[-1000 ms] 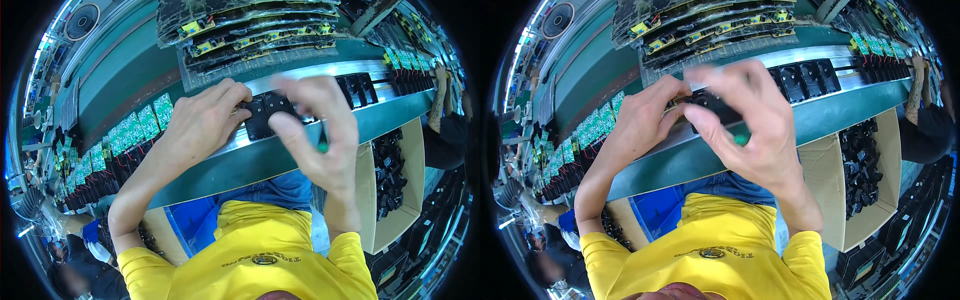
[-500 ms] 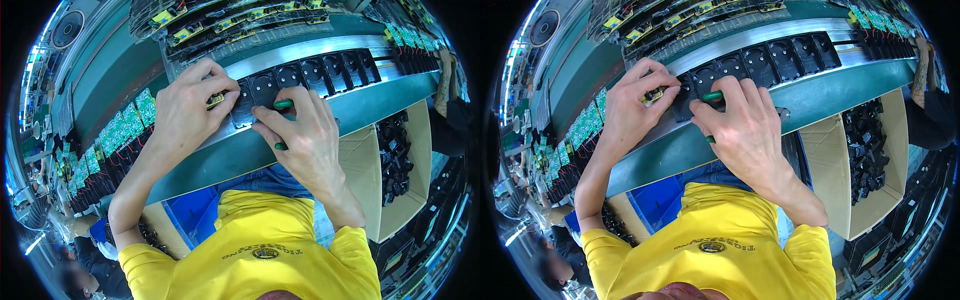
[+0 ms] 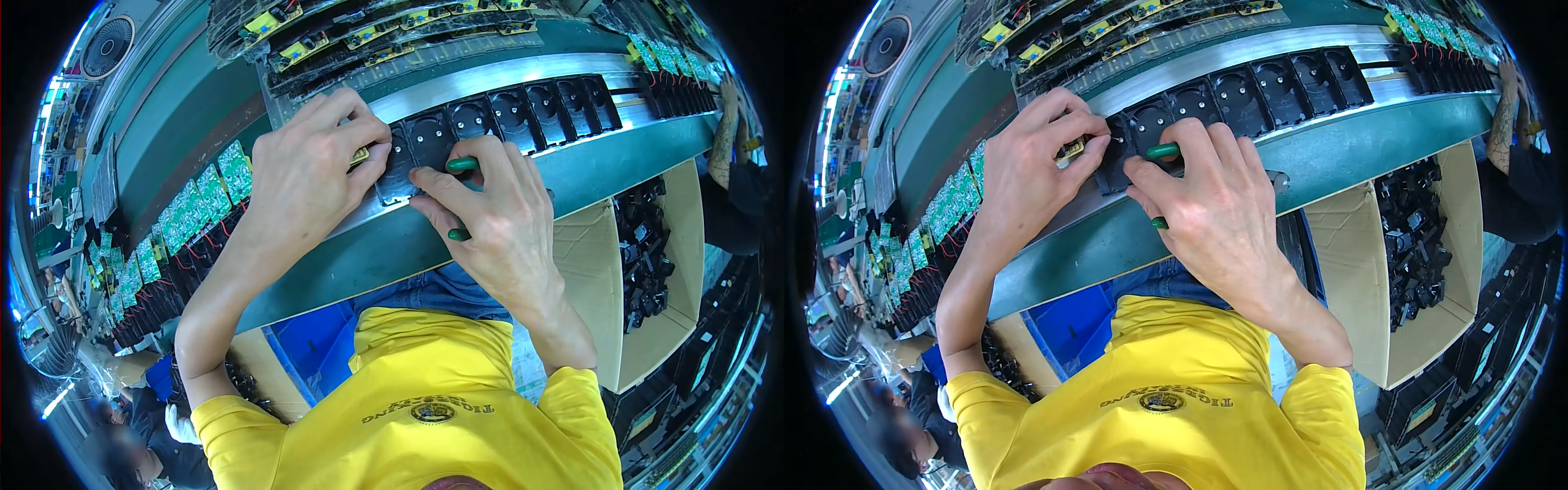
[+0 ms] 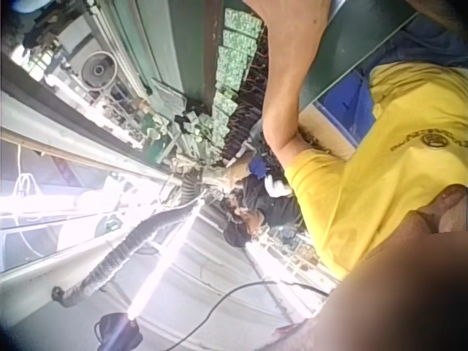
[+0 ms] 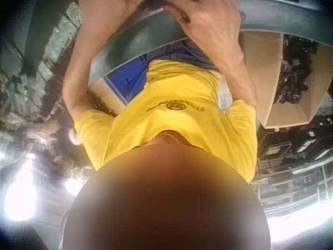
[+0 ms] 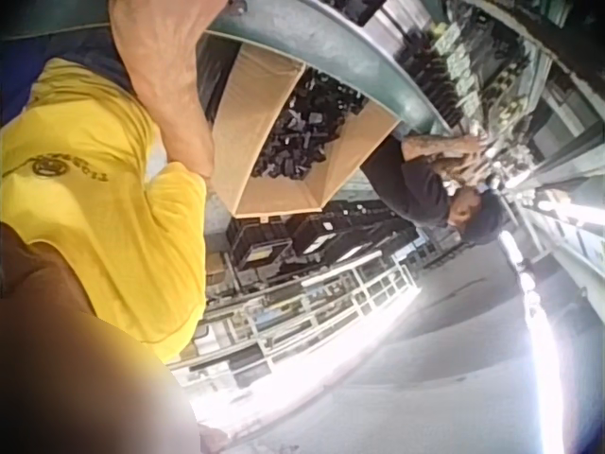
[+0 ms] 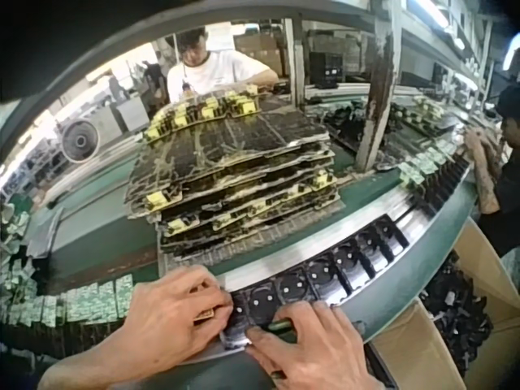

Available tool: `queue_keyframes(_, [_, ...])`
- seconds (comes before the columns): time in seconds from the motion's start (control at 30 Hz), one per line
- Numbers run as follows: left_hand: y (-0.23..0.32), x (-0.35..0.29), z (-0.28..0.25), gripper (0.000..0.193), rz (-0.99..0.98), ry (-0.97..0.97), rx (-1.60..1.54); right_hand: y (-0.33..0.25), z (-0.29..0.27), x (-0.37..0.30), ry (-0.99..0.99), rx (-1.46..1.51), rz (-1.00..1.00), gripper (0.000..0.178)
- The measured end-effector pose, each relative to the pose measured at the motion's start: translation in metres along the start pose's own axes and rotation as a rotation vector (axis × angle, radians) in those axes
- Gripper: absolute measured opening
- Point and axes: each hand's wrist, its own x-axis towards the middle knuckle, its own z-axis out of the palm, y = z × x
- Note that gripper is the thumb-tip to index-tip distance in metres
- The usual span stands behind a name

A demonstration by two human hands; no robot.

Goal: The worker is assembling electronic components by placing circuit boards into housings on a conveyor line.

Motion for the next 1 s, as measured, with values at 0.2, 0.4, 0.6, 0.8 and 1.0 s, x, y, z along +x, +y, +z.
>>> queue_keyframes(0.2, [0.003,0.002,0.003,0.005,0.057,0.033,0.056,0.001,0.001,0.0,0.006,-0.005,0.001,0.02])
queue_keyframes(0.4, [0.009,0.001,0.008,0.006,0.022,0.015,0.027,0.003,0.0,0.0,-0.006,-0.022,-0.026,0.034])
queue_keyframes(0.6, [0.009,-0.005,-0.004,0.005,-0.075,-0.088,-0.009,-0.023,-0.029,0.038,0.058,0.891,0.092,0.039])
queue_keyframes(0.8, [0.013,0.004,-0.011,0.006,-0.155,-0.2,-0.001,-0.016,0.01,0.095,0.147,1.635,0.244,0.039])
queue_keyframes(1.0, [0.006,0.005,-0.009,0.008,-0.186,-0.233,-0.1,-0.013,0.05,0.1,0.26,1.54,0.251,0.048])
